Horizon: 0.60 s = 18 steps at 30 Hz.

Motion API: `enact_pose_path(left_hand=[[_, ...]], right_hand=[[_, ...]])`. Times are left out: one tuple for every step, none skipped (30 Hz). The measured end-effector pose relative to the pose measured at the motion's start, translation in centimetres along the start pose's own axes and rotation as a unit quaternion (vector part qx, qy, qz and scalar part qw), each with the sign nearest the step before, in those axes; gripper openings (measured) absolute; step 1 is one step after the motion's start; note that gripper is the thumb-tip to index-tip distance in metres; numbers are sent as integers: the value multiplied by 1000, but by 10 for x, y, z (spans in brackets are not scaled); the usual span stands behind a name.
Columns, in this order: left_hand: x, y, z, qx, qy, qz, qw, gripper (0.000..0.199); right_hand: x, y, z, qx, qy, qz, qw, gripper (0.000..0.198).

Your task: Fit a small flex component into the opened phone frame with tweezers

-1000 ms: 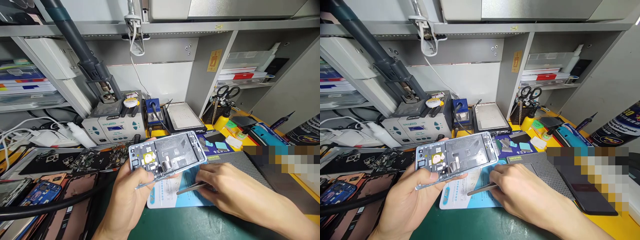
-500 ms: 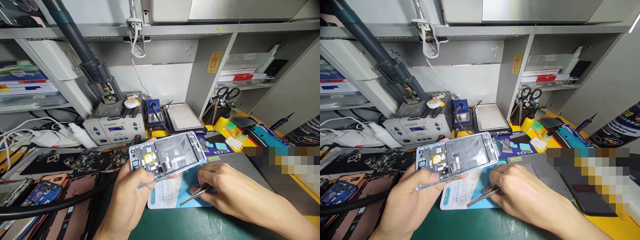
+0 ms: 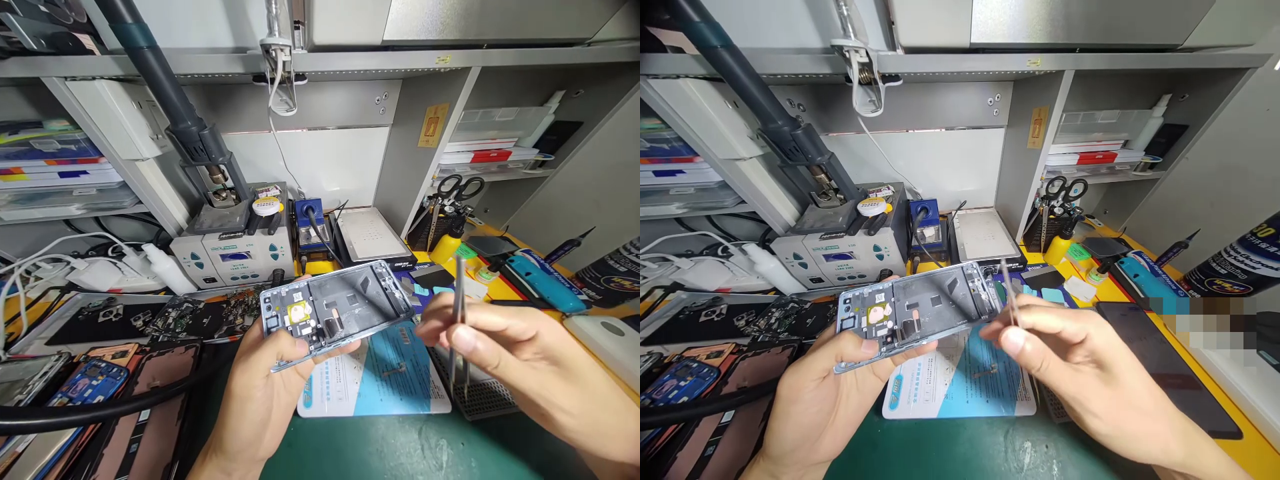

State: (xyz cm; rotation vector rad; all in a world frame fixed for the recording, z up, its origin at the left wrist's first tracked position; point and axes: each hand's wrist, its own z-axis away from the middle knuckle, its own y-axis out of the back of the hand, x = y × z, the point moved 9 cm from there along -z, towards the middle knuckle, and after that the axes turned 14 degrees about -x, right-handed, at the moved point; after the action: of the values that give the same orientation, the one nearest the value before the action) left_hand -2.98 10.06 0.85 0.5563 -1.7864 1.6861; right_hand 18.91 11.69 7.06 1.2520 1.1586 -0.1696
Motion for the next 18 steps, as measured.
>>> enact_pose_path(left_hand=[[-1,-1,-1,-4,3,7,1000,57],[-1,-1,-2,-7,6,12,1000,56],[-2,-1,-2,-9,7,16,1000,56],[-2,-1,-3,-7,7,18,1000,55],[-2,0,-3,-5,7,20,1000,54],[-2,0,-4,-3,7,21,1000,53],[-3,1,-4,-2,7,23,1000,53],[-4,1,-3,1,9,25,1000,52],[-5,2,-3,5,12,27,1000,52],[-6,2,-2,9,14,28,999,52],[-7,2,-2,13,17,28,999,52],[-9,2,-1,17,21,30,999,53],[-11,2,-1,20,26,33,999,54],[-12,2,-1,21,31,38,999,55],[-14,2,-2,21,35,43,998,56],[-16,1,-2,22,38,47,998,57],[-17,1,-3,22,40,50,998,57],[-17,1,-3,22,40,51,998,57]], right_hand=[[9,-1,0,6,-21,-58,998,27],[19,-4,1,6,-43,-130,991,27],[28,-8,2,7,-59,-204,977,27],[34,-11,2,10,-68,-274,959,26],[38,-15,2,11,-71,-339,938,26],[39,-18,2,12,-70,-391,917,26],[38,-20,1,15,-71,-431,899,25],[38,-21,0,21,-77,-459,885,26],[37,-23,-1,27,-90,-479,873,26],[37,-25,-2,29,-107,-494,863,27],[36,-28,-2,33,-125,-505,853,28],[36,-30,-2,36,-140,-518,843,28],[36,-33,-2,39,-153,-530,833,27],[35,-36,-2,38,-160,-543,824,25],[35,-38,-2,36,-167,-555,814,21],[35,-41,-2,30,-169,-566,807,17],[33,-43,-2,19,-167,-574,801,17],[32,-44,-2,9,-165,-580,798,20]])
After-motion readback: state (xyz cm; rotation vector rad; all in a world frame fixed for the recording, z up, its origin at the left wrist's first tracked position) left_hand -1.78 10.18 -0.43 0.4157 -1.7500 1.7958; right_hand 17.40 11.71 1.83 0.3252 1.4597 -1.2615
